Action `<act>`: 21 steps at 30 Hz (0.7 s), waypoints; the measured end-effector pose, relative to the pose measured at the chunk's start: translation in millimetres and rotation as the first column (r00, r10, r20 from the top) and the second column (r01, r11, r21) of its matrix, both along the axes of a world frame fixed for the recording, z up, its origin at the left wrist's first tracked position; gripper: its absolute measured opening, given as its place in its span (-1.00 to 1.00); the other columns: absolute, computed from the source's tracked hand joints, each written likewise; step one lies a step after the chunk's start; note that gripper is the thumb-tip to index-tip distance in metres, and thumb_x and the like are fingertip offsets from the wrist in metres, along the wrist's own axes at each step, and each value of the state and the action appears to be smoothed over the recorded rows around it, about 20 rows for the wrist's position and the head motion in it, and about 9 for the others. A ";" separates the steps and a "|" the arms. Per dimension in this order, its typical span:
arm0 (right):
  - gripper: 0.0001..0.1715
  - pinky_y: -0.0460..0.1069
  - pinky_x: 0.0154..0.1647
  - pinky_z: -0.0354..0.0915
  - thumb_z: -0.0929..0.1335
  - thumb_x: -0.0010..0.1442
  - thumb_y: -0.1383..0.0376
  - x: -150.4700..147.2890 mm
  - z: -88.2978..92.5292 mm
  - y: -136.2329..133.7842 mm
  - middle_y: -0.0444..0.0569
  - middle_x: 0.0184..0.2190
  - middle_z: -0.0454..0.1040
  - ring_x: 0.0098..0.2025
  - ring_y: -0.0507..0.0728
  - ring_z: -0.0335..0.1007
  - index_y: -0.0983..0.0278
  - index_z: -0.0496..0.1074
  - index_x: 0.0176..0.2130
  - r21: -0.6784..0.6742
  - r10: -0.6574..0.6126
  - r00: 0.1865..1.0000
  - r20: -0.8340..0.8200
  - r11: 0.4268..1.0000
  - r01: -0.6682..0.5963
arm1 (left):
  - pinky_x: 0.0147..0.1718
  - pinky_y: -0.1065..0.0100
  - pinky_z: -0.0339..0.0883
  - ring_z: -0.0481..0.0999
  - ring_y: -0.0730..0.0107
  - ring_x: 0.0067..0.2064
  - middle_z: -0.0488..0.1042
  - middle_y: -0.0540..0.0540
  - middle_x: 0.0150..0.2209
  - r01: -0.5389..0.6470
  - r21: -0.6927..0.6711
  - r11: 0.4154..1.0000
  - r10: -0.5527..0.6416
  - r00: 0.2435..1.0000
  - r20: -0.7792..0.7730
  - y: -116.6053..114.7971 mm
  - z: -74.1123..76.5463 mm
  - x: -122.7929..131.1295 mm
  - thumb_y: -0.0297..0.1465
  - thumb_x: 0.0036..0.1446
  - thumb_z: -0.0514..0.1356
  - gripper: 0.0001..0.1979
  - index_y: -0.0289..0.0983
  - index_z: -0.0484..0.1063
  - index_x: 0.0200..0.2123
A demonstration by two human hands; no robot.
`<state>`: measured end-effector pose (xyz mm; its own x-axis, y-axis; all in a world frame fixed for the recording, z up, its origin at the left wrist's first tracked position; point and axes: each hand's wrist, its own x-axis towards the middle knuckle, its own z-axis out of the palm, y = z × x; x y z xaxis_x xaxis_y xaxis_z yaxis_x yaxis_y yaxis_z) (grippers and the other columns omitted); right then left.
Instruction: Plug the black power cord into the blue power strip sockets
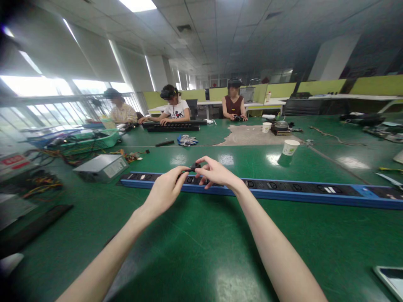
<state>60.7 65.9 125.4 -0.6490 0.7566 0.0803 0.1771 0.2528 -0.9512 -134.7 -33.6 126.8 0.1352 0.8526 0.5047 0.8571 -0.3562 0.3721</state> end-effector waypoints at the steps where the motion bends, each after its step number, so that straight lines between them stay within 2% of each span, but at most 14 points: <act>1: -0.41 -0.08 -0.47 0.38 0.39 0.27 -0.02 -3.5 -3.3 1.7 -0.05 -0.27 0.58 -0.40 0.06 0.49 0.17 0.26 0.15 -0.068 -0.043 0.998 -0.046 0.997 0.039 | -0.02 0.26 0.40 0.58 0.23 0.03 0.55 -0.12 0.06 0.001 -0.017 1.000 -0.001 0.999 0.034 -1.8 -2.2 6.5 -0.29 0.48 -0.07 -0.70 -0.16 0.36 0.11; 3: -0.46 -0.08 -0.50 0.37 0.38 0.26 -0.01 -11.2 -12.4 6.8 -0.11 -0.38 0.52 -0.46 0.04 0.44 0.20 0.27 0.09 -0.125 -0.164 0.982 -0.093 0.981 0.151 | -0.11 0.28 0.43 0.62 0.25 -0.05 0.56 -0.16 0.03 0.026 -0.083 0.996 -0.019 0.996 0.087 -6.1 -7.6 19.1 -0.30 0.48 -0.09 -0.68 -0.19 0.31 0.16; 5: -0.56 -0.11 -0.54 0.29 0.37 0.26 0.03 -18.3 -24.3 13.0 -0.21 -0.51 0.41 -0.55 0.00 0.32 0.21 0.30 0.00 -0.084 -0.280 0.956 -0.085 0.958 0.273 | -0.21 0.31 0.43 0.63 0.29 -0.18 0.59 -0.14 -0.06 0.084 -0.185 0.979 -0.071 0.994 0.080 -11.5 -12.4 28.1 -0.31 0.48 -0.10 -0.67 -0.21 0.28 0.17; 8: -0.74 -0.13 -0.50 0.18 0.36 0.22 0.10 -25.2 -41.9 20.3 -0.23 -0.55 0.36 -0.54 -0.02 0.26 0.22 0.37 -0.17 0.149 -0.423 0.906 0.013 0.897 0.416 | -0.27 0.32 0.40 0.63 0.29 -0.27 0.61 -0.08 -0.24 0.154 -0.360 0.920 -0.201 0.975 -0.098 -18.2 -14.9 30.1 -0.27 0.47 -0.10 -0.68 -0.18 0.40 -0.01; 10: -0.79 -0.13 -0.44 0.14 0.37 0.19 0.13 -27.1 -49.0 21.8 -0.19 -0.51 0.42 -0.48 -0.01 0.31 0.22 0.39 -0.27 0.332 -0.505 0.855 0.115 0.831 0.446 | -0.24 0.28 0.40 0.63 0.23 -0.26 0.61 -0.10 -0.28 0.078 -0.405 0.911 -0.196 0.945 -0.261 -18.3 -14.7 24.6 -0.25 0.46 -0.10 -0.64 -0.18 0.47 -0.17; 12: -0.80 -0.11 -0.40 0.10 0.37 0.17 0.13 -28.0 -51.2 20.6 -0.17 -0.45 0.48 -0.42 0.01 0.34 0.20 0.41 -0.29 0.460 -0.566 0.795 0.220 0.779 0.426 | -0.18 0.23 0.41 0.63 0.17 -0.20 0.61 -0.15 -0.24 -0.076 -0.347 0.935 -0.063 0.926 -0.371 -13.2 -17.3 16.2 -0.28 0.45 -0.10 -0.63 -0.20 0.49 -0.19; 14: -0.79 -0.10 -0.39 0.05 0.36 0.18 0.10 -29.0 -49.7 17.4 -0.16 -0.41 0.52 -0.40 0.03 0.36 0.18 0.43 -0.27 0.535 -0.609 0.737 0.295 0.744 0.400 | -0.09 0.18 0.41 0.61 0.13 -0.07 0.61 -0.21 -0.12 -0.202 -0.233 0.951 0.090 0.905 -0.416 -4.3 -25.4 6.8 -0.34 0.42 -0.07 -0.67 -0.23 0.49 -0.07; 15: -0.79 -0.09 -0.39 0.03 0.35 0.19 0.10 -29.7 -48.2 15.5 -0.15 -0.39 0.53 -0.38 0.05 0.37 0.17 0.44 -0.26 0.562 -0.625 0.713 0.317 0.730 0.390 | -0.02 0.16 0.40 0.58 0.11 0.03 0.59 -0.25 -0.01 -0.226 -0.179 0.957 0.131 0.894 -0.428 0.7 -31.6 2.0 -0.37 0.40 -0.04 -0.67 -0.25 0.48 0.02; 18: -0.78 -0.08 -0.37 0.03 0.32 0.23 0.09 -32.3 -43.6 8.7 -0.12 -0.34 0.56 -0.33 0.08 0.42 0.15 0.44 -0.22 0.617 -0.646 0.672 0.362 0.707 0.347 | 0.15 0.13 0.33 0.39 0.07 0.28 0.39 -0.32 0.29 -0.226 -0.110 0.968 0.150 0.870 -0.469 13.3 -53.6 -10.5 -0.44 0.33 0.04 -0.55 -0.32 0.35 0.25; 21: -0.79 -0.07 -0.33 0.08 0.30 0.27 0.10 -34.9 -39.8 1.3 -0.10 -0.32 0.57 -0.28 0.12 0.47 0.14 0.43 -0.18 0.660 -0.654 0.639 0.404 0.692 0.291 | 0.19 0.11 0.32 0.33 0.06 0.34 0.29 -0.32 0.36 -0.212 -0.117 0.970 0.130 0.863 -0.489 18.6 -69.0 -17.5 -0.46 0.32 0.04 -0.45 -0.35 0.24 0.36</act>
